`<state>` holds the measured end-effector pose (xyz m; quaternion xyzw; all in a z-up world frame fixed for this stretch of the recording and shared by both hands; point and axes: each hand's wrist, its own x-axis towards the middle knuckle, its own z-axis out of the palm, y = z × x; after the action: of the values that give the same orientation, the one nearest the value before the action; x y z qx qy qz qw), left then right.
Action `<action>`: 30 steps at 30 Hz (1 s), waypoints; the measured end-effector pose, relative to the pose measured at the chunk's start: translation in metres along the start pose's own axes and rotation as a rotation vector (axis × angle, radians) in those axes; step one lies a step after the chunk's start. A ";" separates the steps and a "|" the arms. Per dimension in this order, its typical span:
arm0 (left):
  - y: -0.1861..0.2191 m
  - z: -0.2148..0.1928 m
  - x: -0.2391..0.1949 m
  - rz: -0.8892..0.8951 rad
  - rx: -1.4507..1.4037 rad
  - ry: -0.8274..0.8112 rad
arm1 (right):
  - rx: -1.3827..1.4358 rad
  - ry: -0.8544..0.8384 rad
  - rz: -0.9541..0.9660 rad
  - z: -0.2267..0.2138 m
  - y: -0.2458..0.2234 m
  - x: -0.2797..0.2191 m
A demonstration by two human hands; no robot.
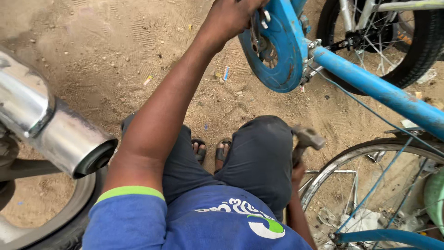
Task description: The person is sitting on the ground repairing a blue bicycle. They use a wrench and a hammer to tighten the pedal crank bolt on the bicycle's crankset. The person repeatedly strikes the wrench with the hammer to loosen or secure the bolt.
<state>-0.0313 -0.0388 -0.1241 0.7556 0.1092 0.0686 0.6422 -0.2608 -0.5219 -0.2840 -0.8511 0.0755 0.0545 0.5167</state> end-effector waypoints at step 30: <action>-0.084 0.003 0.044 -0.094 -0.387 -0.182 | -0.224 -0.006 -0.668 0.109 -0.383 0.065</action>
<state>0.0054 -0.0183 -0.2088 0.6153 0.0705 -0.0103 0.7850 -0.1277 -0.2561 -0.0115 -0.8800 -0.2151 -0.1072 0.4097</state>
